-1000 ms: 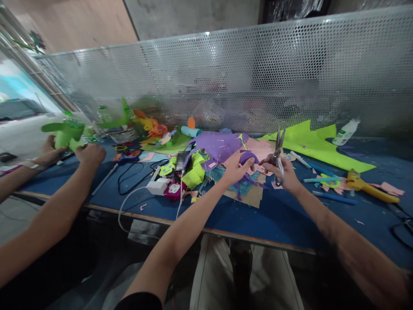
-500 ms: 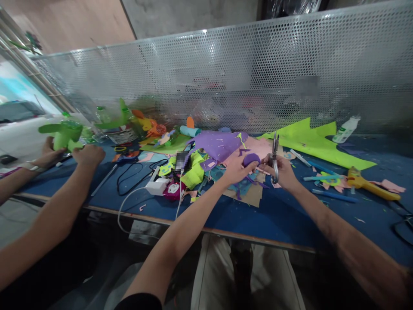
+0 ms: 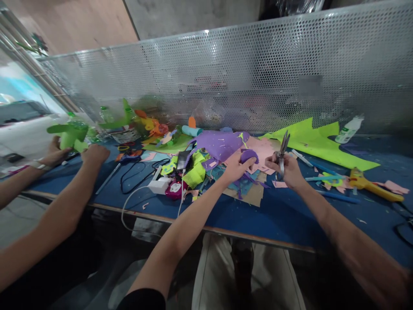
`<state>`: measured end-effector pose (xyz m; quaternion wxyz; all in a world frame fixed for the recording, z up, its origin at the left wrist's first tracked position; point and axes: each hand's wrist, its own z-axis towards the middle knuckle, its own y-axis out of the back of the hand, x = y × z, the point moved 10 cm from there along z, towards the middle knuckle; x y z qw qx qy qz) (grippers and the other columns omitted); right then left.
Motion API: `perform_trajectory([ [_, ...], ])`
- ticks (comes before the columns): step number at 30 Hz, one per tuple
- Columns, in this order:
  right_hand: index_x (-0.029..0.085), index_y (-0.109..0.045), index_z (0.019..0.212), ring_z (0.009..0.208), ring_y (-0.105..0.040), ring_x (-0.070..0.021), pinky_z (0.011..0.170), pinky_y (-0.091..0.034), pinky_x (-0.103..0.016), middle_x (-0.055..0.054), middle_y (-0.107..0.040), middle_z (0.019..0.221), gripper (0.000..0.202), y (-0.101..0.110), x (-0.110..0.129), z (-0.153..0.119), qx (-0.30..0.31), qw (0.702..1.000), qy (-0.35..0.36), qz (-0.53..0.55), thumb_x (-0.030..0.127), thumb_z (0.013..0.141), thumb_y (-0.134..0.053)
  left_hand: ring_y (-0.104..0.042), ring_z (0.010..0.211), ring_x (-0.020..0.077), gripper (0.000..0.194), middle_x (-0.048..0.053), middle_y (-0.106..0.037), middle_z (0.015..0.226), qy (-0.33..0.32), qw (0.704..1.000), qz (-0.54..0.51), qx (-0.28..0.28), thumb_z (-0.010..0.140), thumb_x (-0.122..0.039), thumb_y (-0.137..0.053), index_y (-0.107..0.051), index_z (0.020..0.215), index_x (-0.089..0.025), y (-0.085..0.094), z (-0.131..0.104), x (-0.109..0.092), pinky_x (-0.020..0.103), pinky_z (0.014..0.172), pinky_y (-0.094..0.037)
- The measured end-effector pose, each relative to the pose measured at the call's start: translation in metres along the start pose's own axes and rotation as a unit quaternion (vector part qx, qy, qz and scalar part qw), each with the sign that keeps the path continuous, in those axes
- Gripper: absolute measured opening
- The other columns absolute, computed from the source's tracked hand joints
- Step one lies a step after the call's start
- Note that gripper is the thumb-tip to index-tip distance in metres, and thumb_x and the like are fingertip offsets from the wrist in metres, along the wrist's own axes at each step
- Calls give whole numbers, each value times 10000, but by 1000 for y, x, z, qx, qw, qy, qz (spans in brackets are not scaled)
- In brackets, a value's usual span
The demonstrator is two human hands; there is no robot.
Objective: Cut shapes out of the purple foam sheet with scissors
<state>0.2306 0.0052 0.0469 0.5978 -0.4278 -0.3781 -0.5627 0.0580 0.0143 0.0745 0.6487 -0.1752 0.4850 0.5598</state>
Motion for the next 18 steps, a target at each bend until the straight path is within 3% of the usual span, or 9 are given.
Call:
perform_trajectory([
  [4,229,-593,737,706,-636,-169,673,-497,-311,-24,-701,823,342,-4,-1,1,17,1000,17,-13,403,625,-865,-604,715,153,415,50,-676,759,27,999,15,-15,958,-549,-595,-681,871,-153,4,-1,7,284,726,-483],
  [13,229,-548,737,689,-588,-150,663,-451,-287,-6,-667,810,355,-14,-13,1,44,998,21,-47,413,649,-839,-630,794,195,397,54,-686,782,-5,998,61,-1,955,-545,-585,-701,908,-168,-7,0,-5,324,779,-506],
  [18,234,-506,722,657,-532,-132,640,-417,-275,20,-617,766,378,-26,-5,-5,87,996,-1,6,384,649,-845,-593,724,169,445,52,-658,759,1,999,-8,40,945,-581,-590,-654,794,-168,-16,-2,-1,327,737,-508],
])
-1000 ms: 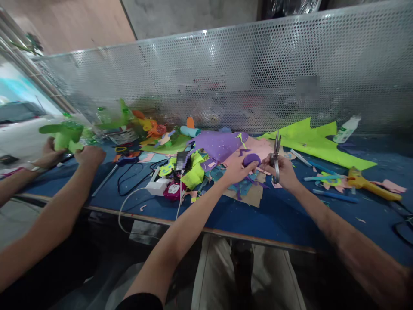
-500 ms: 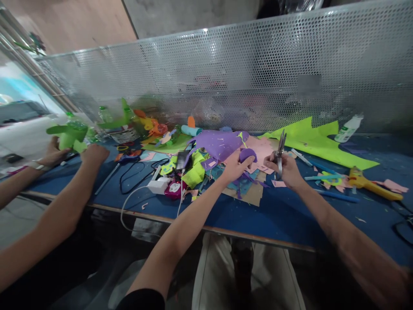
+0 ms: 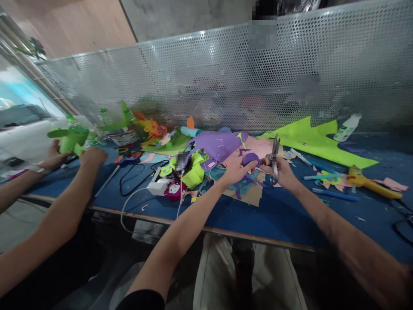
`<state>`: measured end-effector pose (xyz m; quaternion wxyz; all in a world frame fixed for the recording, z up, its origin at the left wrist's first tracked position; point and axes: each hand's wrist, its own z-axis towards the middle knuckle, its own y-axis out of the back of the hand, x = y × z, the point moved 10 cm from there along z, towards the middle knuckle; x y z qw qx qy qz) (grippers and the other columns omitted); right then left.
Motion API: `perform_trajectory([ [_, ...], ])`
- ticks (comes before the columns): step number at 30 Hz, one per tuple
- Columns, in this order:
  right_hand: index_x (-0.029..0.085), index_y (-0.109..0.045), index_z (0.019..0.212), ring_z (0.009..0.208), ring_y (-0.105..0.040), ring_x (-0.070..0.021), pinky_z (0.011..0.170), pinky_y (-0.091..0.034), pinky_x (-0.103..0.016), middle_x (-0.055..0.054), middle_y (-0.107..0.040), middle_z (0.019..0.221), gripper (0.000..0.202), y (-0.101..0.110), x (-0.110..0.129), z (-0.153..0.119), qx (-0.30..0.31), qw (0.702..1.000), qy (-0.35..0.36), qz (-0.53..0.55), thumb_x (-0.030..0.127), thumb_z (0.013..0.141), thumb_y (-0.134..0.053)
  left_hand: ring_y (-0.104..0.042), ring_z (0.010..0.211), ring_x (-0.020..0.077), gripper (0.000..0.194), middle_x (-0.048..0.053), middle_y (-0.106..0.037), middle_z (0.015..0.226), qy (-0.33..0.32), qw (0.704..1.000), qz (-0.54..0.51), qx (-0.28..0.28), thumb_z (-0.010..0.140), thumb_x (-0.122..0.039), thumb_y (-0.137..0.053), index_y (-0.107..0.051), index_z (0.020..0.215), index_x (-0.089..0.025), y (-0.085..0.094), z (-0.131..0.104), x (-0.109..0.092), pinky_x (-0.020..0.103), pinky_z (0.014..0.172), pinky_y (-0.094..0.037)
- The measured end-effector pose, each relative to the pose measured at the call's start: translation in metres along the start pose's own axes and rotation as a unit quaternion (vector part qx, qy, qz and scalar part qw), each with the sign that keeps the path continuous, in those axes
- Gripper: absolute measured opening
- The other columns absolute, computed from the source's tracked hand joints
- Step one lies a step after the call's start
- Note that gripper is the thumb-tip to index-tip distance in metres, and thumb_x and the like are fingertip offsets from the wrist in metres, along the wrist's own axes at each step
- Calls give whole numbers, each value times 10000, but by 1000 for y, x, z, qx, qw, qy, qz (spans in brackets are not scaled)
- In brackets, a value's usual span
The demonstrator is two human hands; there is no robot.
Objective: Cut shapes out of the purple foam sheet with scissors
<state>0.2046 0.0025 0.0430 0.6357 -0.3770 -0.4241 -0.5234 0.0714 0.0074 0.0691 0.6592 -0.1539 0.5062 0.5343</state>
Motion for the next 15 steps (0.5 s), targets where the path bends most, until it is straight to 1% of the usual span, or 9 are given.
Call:
perform_trajectory([
  [4,232,-516,738,645,-485,-121,620,-390,-265,29,-562,751,348,-8,7,-6,28,998,-12,54,326,664,-843,-531,616,127,498,17,-557,655,30,990,-127,52,894,-615,-655,-590,700,-162,-13,-1,9,304,646,-471],
  [6,239,-489,736,632,-467,-123,603,-379,-269,30,-536,739,364,-14,9,-7,54,995,-21,87,315,667,-838,-502,592,112,503,3,-515,633,41,982,-177,57,873,-611,-688,-556,683,-165,-14,0,11,300,631,-456],
  [8,246,-461,733,610,-445,-121,585,-366,-273,27,-528,731,381,-15,12,-7,65,992,-24,108,316,672,-831,-475,580,99,486,-15,-482,625,50,973,-225,32,844,-593,-730,-543,702,-168,-7,2,14,290,621,-444],
  [9,247,-458,736,607,-442,-120,581,-364,-274,22,-536,739,381,-12,13,-7,59,992,-22,110,315,676,-828,-462,577,91,476,-23,-470,624,53,968,-247,11,824,-579,-758,-541,713,-169,-2,3,16,283,618,-438],
  [12,246,-475,741,621,-465,-124,576,-367,-271,14,-553,754,375,0,15,-4,19,996,-8,92,314,669,-837,-434,573,74,454,-39,-455,625,56,953,-293,-54,779,-532,-815,-552,724,-166,14,5,21,262,611,-417],
  [13,246,-483,743,611,-464,-120,564,-363,-266,21,-545,738,372,4,15,-3,7,997,-3,83,318,667,-840,-434,573,71,446,-39,-459,626,55,951,-297,-69,780,-527,-816,-562,727,-164,17,6,23,258,608,-413],
  [15,246,-498,743,564,-441,-109,531,-351,-256,44,-505,672,351,9,13,-1,-16,998,8,61,341,680,-830,-453,578,74,439,-30,-492,630,54,954,-284,-81,800,-543,-793,-591,740,-158,20,6,24,254,604,-413],
])
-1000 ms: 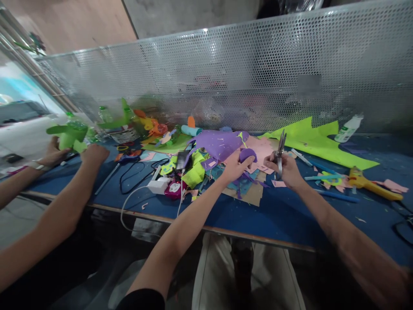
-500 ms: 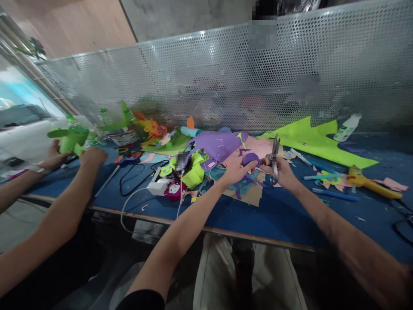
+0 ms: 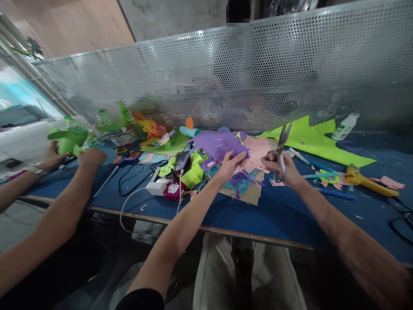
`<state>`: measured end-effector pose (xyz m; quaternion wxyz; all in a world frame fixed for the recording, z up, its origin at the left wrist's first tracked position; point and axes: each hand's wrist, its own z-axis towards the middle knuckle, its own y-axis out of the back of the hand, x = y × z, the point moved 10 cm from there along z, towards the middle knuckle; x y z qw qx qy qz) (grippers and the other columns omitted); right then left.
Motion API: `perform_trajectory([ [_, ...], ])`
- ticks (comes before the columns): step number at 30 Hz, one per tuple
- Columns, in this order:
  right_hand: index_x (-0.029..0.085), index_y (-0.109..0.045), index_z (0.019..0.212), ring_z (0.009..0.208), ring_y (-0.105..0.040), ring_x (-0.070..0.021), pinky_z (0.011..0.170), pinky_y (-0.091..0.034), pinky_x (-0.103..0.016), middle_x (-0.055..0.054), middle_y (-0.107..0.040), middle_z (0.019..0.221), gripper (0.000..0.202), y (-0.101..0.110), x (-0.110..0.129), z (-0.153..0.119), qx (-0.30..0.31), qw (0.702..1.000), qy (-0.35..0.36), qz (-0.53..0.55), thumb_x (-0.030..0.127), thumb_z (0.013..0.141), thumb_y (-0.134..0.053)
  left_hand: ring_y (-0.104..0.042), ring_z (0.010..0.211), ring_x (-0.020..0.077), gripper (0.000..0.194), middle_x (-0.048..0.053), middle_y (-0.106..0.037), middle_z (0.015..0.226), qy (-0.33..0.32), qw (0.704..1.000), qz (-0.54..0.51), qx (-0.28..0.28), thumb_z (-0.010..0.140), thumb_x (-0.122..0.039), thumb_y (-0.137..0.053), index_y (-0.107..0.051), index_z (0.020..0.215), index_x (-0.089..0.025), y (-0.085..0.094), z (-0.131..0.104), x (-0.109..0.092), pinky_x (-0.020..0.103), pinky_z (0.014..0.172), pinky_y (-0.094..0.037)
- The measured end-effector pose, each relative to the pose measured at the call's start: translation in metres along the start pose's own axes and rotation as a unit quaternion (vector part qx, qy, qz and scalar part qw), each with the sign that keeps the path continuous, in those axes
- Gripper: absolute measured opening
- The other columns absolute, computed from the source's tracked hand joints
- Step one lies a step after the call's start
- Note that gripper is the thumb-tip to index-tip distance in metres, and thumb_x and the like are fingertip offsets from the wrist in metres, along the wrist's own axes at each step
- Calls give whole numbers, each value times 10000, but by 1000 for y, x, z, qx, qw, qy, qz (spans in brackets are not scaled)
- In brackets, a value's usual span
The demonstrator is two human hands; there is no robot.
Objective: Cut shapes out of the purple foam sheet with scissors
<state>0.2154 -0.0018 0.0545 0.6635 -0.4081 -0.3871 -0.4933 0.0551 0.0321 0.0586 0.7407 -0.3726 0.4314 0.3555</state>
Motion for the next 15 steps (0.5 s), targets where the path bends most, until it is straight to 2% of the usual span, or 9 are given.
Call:
perform_trajectory([
  [4,231,-569,738,548,-498,-125,546,-432,-275,33,-531,637,260,3,1,1,-16,996,25,-79,416,766,-750,-513,596,87,473,12,-604,657,-14,998,65,4,847,-596,-724,-631,739,-145,-4,-1,-4,251,612,-447],
  [8,225,-621,781,564,-562,-150,566,-498,-301,10,-595,701,243,-6,-3,-1,45,985,12,-167,453,797,-705,-549,563,93,475,36,-669,668,-29,995,91,2,835,-597,-738,-651,768,-135,-7,-4,-13,254,587,-476],
  [12,222,-619,750,597,-527,-146,534,-472,-263,14,-591,714,240,-6,-9,-2,64,965,6,-254,429,763,-739,-600,550,115,470,61,-717,706,-32,996,78,11,841,-598,-728,-652,809,-136,-12,-8,-18,273,573,-517],
  [15,220,-603,740,585,-473,-132,504,-421,-240,27,-557,687,240,-9,-11,-4,75,957,4,-280,421,765,-731,-584,509,105,476,54,-719,689,-43,995,87,-22,857,-614,-698,-641,811,-144,-7,-10,-22,261,531,-501],
])
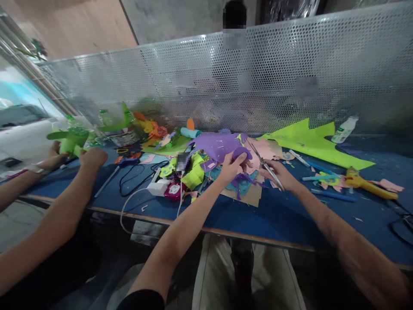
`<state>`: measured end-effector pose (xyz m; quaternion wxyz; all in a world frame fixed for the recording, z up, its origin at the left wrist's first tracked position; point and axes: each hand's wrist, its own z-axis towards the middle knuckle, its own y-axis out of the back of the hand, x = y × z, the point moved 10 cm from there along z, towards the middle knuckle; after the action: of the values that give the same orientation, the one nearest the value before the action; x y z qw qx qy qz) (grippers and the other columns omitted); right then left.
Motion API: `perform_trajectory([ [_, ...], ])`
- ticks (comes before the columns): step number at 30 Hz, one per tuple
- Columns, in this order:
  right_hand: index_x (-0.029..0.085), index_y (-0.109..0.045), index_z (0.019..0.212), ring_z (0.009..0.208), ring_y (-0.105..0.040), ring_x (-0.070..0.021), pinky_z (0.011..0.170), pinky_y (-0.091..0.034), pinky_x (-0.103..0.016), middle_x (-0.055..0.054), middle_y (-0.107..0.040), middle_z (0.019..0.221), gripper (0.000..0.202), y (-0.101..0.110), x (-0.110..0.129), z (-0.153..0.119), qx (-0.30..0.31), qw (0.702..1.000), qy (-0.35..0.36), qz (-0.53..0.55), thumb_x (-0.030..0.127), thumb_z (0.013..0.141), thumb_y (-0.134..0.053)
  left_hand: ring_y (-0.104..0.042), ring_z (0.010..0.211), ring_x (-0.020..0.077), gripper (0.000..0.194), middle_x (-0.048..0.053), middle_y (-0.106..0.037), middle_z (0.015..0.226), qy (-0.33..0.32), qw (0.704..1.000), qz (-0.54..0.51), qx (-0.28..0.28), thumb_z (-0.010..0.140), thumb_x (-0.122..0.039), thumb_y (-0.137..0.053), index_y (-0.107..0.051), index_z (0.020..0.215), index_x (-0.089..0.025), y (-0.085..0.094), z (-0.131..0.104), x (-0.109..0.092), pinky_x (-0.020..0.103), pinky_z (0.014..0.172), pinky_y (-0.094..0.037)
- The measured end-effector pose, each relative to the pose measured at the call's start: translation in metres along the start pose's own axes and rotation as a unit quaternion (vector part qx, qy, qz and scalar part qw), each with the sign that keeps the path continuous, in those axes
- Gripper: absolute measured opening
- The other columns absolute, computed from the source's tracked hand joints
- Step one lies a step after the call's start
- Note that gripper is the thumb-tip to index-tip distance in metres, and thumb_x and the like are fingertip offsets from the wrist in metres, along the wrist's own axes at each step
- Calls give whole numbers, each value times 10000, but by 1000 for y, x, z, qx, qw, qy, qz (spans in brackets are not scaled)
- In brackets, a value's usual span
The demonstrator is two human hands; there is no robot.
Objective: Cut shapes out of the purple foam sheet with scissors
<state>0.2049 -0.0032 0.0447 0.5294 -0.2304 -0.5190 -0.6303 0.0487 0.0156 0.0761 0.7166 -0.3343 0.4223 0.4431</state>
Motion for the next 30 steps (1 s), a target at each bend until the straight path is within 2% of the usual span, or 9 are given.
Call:
perform_trajectory([
  [3,215,-587,738,557,-434,-122,484,-369,-229,42,-502,635,247,-7,5,-1,23,1000,3,-11,431,788,-696,-566,473,96,468,48,-715,676,-1,1000,16,-21,854,-608,-696,-629,795,-149,4,0,2,253,495,-479],
  [6,212,-580,728,521,-410,-112,461,-331,-228,46,-478,608,264,-12,10,-3,41,999,-3,-19,449,795,-677,-581,473,103,447,43,-702,655,1,999,38,-2,856,-578,-698,-633,756,-148,2,0,8,254,492,-481],
  [12,215,-588,762,513,-406,-120,463,-317,-245,36,-480,614,339,-19,18,-5,73,997,-9,-7,550,801,-629,-560,446,97,434,37,-689,626,-10,997,74,-21,888,-548,-670,-647,734,-144,9,-1,19,250,484,-467],
  [19,224,-550,730,559,-424,-136,522,-343,-264,32,-491,630,392,-25,21,-9,86,996,11,-10,593,863,-541,-589,467,104,387,37,-716,650,-20,992,126,-6,908,-521,-658,-661,830,-143,6,-4,13,238,514,-492],
  [25,231,-524,699,523,-420,-131,496,-350,-266,37,-449,581,409,-27,20,-11,72,997,7,28,598,879,-523,-581,452,99,379,37,-714,645,-27,992,123,-6,912,-514,-656,-666,855,-139,5,-5,9,225,487,-471],
  [30,228,-509,716,473,-425,-118,461,-356,-254,47,-447,545,439,-37,10,-11,86,994,-5,63,639,870,-505,-581,462,98,375,21,-698,624,-27,995,95,-3,898,-510,-672,-660,849,-138,3,-4,8,219,488,-480],
])
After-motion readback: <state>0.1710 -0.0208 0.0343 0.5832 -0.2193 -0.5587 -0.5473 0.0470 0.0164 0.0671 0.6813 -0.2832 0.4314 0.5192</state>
